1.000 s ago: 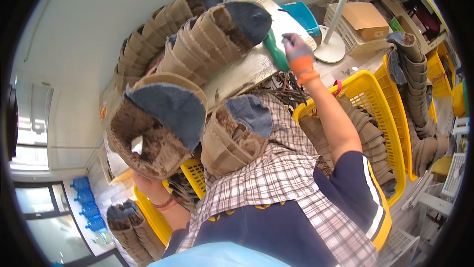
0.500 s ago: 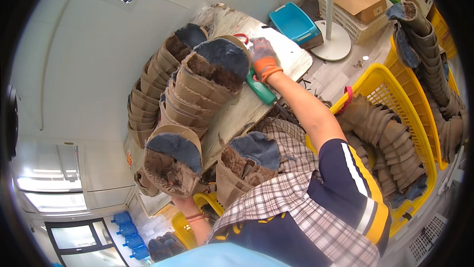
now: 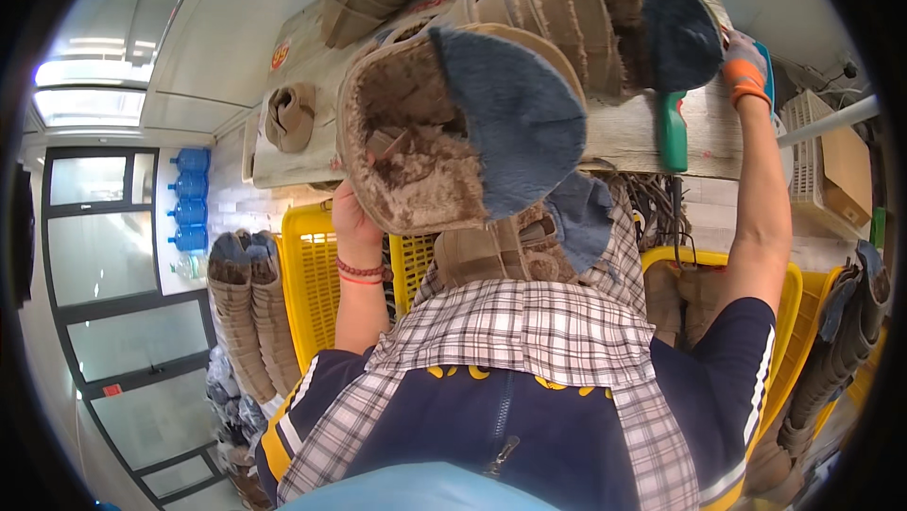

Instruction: The person trims the edges of beige fabric pieces using scissors and a green handheld tool. They repeatedly pick up fabric from a yellow basket, cut or trim the edges, and place the pieces back on the table or into the basket.

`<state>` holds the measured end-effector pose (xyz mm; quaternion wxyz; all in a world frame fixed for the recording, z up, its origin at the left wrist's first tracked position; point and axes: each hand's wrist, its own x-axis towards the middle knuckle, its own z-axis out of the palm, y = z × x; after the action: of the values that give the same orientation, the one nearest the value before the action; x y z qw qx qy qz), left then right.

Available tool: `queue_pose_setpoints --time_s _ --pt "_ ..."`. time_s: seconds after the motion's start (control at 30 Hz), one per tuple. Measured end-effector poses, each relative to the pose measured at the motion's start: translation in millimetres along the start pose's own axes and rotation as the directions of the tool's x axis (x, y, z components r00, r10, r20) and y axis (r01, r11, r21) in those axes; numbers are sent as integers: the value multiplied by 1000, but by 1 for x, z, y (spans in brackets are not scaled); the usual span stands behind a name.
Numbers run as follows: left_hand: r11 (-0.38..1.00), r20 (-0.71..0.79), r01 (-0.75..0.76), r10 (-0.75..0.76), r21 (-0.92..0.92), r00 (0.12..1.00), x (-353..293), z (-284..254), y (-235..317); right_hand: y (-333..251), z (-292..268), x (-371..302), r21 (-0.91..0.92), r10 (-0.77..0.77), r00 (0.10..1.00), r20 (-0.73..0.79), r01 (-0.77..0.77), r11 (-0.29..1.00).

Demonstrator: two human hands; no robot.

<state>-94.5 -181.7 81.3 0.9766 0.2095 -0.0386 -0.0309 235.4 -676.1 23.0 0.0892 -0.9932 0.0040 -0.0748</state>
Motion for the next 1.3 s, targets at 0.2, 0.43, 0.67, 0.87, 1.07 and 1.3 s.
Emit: queue_pose_setpoints --time_s 0.2,0.43,0.67,0.87,1.07,1.3 --pt "1000 -106 8 -6 12 994 -5 -18 2 14 32 1 -131 88 985 151 -68 989" --pt "988 -218 -56 87 142 972 -6 -20 -3 65 56 -32 172 276 900 338 -347 922" --pt "992 -192 -43 65 116 979 -4 -25 -9 -6 -39 -180 611 13 938 -346 215 762" --pt "989 -171 -59 82 138 982 -3 -10 -20 -182 -144 -259 358 -577 801 -158 591 723" --pt "975 -149 -110 140 191 979 4 -17 -24 -239 -136 -232 94 -685 729 0 682 726" --pt "967 -199 -119 165 224 966 -1 -17 -23 -268 -140 -224 -72 -684 696 220 711 700"
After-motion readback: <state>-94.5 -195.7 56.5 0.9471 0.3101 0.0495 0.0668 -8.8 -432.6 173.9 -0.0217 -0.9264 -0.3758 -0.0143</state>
